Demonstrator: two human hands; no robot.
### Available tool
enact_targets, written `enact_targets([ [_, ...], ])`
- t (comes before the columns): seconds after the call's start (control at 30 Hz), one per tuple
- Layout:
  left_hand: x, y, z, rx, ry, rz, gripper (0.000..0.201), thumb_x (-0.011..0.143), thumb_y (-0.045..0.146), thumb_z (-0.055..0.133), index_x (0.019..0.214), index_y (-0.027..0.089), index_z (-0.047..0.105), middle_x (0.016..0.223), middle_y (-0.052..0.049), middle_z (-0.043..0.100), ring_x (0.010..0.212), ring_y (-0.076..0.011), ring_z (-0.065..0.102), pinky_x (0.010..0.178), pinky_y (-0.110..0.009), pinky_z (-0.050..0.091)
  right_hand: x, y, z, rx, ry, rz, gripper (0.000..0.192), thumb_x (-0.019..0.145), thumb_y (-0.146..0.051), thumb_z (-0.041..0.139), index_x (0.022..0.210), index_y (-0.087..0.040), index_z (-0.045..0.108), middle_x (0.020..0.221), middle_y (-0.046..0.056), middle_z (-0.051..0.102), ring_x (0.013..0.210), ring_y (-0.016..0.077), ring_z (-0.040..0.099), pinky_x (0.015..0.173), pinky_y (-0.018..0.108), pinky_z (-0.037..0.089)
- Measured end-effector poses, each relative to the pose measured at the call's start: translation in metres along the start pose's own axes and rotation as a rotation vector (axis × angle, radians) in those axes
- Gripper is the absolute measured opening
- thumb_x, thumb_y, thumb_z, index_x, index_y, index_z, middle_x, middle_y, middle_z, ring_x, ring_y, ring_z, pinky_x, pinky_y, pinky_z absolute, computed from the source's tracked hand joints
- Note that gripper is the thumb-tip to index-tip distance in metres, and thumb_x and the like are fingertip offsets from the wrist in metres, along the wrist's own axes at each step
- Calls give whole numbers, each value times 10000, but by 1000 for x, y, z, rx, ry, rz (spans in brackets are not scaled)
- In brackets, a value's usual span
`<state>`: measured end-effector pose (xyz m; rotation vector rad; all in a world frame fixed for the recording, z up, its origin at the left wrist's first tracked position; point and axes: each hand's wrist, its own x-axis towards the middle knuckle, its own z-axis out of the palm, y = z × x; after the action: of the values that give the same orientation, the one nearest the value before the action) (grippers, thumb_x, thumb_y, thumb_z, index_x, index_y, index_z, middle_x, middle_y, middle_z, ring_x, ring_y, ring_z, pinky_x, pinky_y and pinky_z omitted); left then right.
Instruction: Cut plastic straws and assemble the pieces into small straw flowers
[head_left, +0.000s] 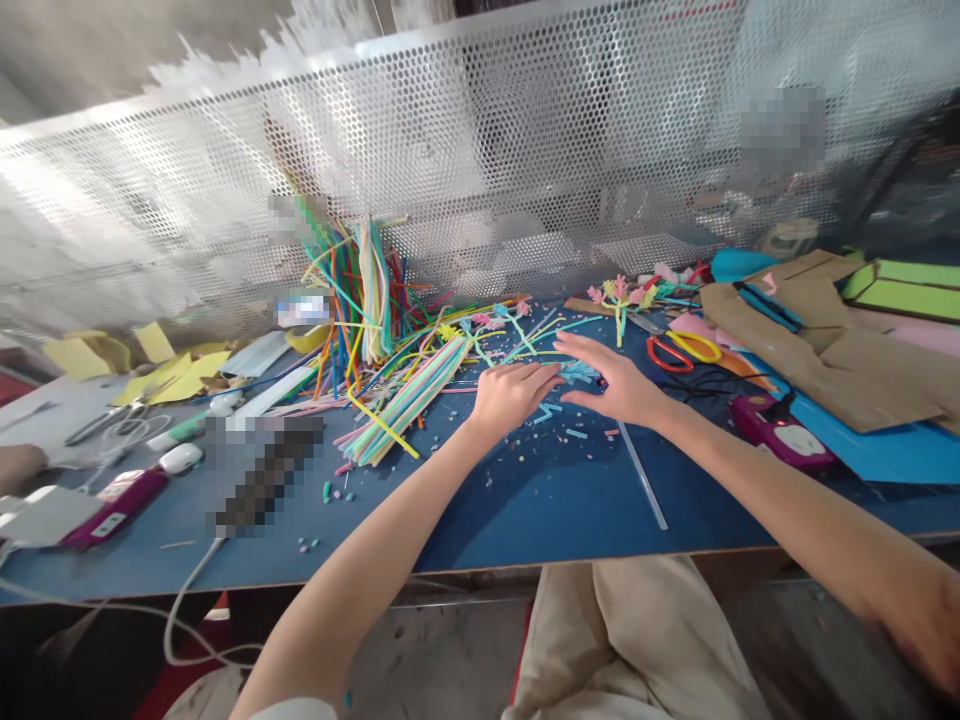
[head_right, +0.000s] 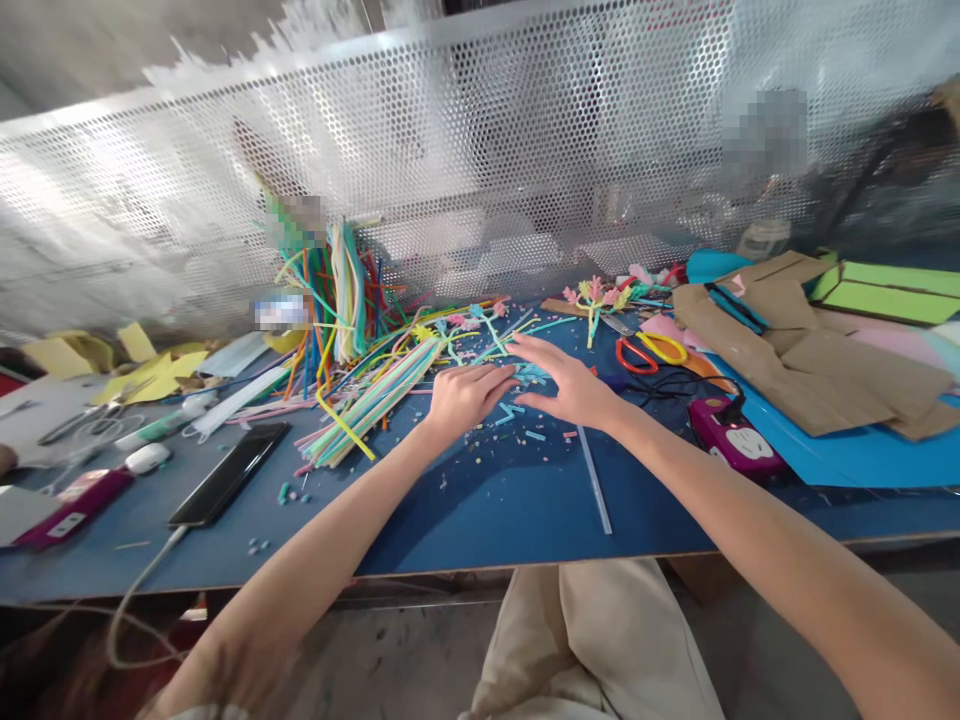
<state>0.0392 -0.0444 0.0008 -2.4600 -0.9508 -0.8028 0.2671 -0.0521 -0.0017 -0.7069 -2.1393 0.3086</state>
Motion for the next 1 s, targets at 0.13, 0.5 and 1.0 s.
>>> enact_targets([
  [0.13,-1,2,3,17,-5,25,318,1028,394,459,1095,233,726,880,-44,771,793,-160,708,686,-272,488,1,3,5,-9,-33,-54,542,951,-291,605,1471,-369,471,1467,3,552,1351,229,529,1155,500,452],
  [0.5,1,-21,-2,31,-17,-71,295,1016,404,479,1050,290,749,974,-16,778,843,-178,649,724,-304,469,0,19,-11,-99,70,24,293,960,-355,574,1217,-303,705,1212,22,722,1156,238,663,1057,471,523],
  [1.0,-7,-79,-15,83,40,-249,349,1017,436,446,1042,274,755,959,-52,774,911,-207,661,851,-334,454,-2,35,-18,-56,183,156,245,948,-421,571,1033,-259,734,1068,62,726,979,243,687,844,431,591],
])
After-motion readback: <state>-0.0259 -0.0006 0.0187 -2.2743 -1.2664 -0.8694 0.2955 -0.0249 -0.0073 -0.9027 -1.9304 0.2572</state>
